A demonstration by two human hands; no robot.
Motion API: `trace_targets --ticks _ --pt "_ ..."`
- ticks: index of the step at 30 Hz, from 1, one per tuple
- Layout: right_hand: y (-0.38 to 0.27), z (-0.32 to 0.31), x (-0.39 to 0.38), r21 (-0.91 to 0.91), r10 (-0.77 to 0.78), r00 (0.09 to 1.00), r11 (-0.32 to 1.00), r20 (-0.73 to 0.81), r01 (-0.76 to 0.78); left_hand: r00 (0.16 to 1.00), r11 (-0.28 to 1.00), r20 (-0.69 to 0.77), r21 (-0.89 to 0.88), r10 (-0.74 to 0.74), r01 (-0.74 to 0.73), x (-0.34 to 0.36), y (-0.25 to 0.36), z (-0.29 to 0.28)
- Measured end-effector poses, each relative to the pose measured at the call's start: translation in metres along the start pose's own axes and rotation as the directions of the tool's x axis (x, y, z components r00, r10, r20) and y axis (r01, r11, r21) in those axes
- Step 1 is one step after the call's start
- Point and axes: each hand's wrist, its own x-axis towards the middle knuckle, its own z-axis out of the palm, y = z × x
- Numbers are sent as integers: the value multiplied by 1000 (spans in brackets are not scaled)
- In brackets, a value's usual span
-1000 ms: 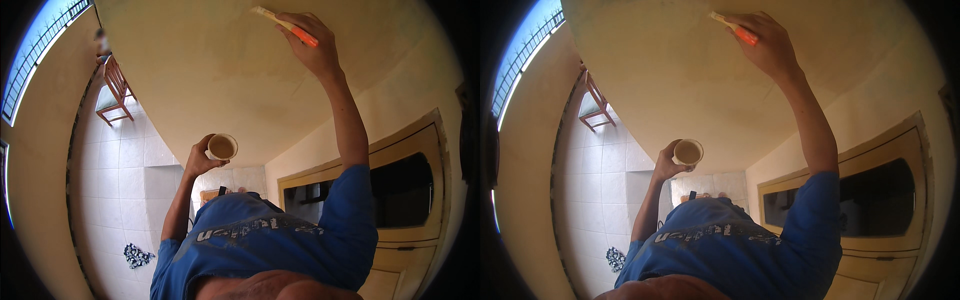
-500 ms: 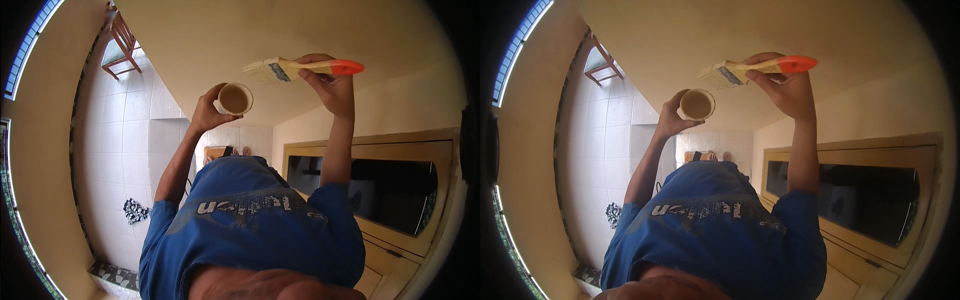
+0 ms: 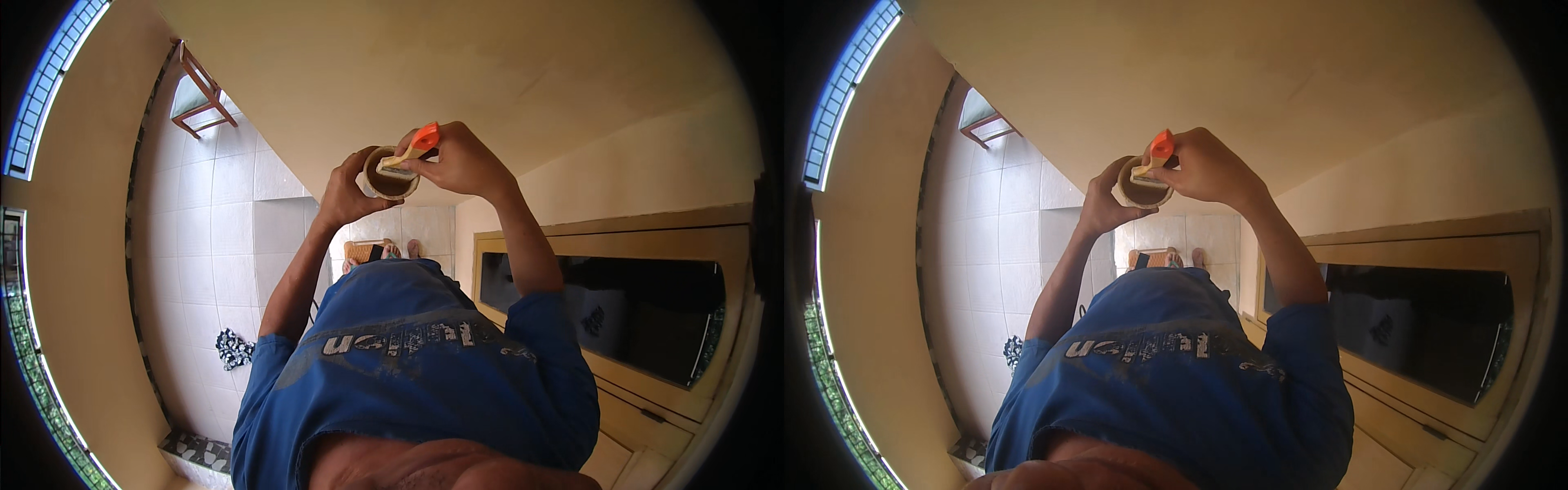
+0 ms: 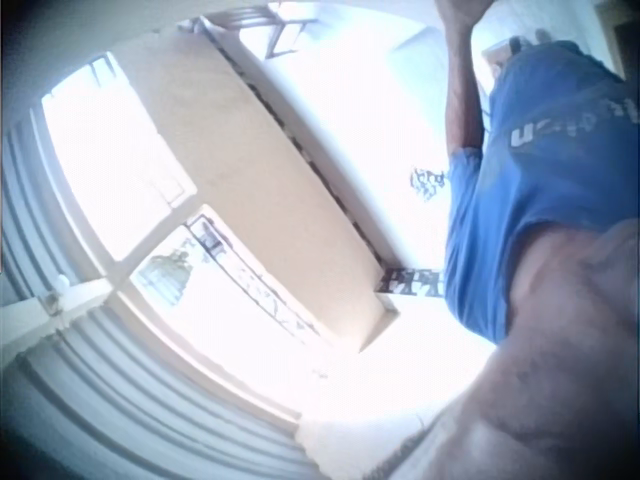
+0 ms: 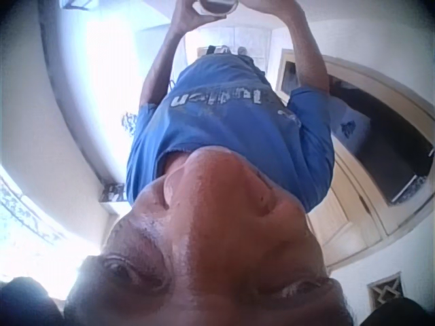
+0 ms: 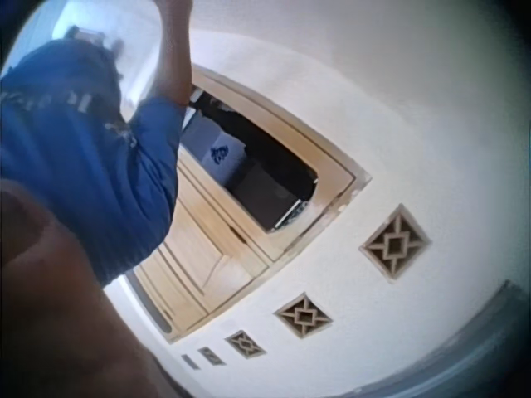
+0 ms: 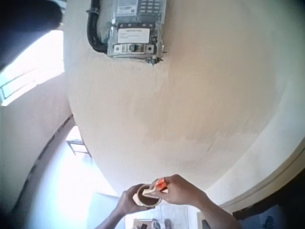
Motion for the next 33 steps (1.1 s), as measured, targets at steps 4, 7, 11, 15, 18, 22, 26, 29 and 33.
trace_targets --ticks 4,7,11,15,18,22,26,29,33 --pt "-2 7 6 -40 7 1000 999 28 -6 998 998 6 18 67 -67 4 -1 -2" --pt "10 12 5 -18 -59 998 998 -8 59 997 996 3 22 82 -82 3 -3 1" --pt "18 7 0 78 -101 993 991 -62 106 999 999 8 11 52 -52 2 1 -1" --pt "11 -3 -7 113 -107 991 987 -84 116 999 999 3 -13 52 -52 2 2 -1" --pt "9 -10 -12 129 -112 988 984 -108 126 999 999 1 -8 40 -40 1 4 -1" --pt "9 -16 -21 153 -83 985 982 -153 107 1000 1000 -16 9 26 -26 -1 4 1" --pt "13 -16 -35 220 -71 979 969 -191 114 999 998 -37 -54 21 -23 -3 3 4" --pt "23 -12 -45 240 -110 964 956 -244 170 998 1000 -66 -17 5 -6 -3 2 6" --pt "35 -3 -61 284 -100 936 937 -337 203 998 999 -63 -36 0 -2 -3 8 5"
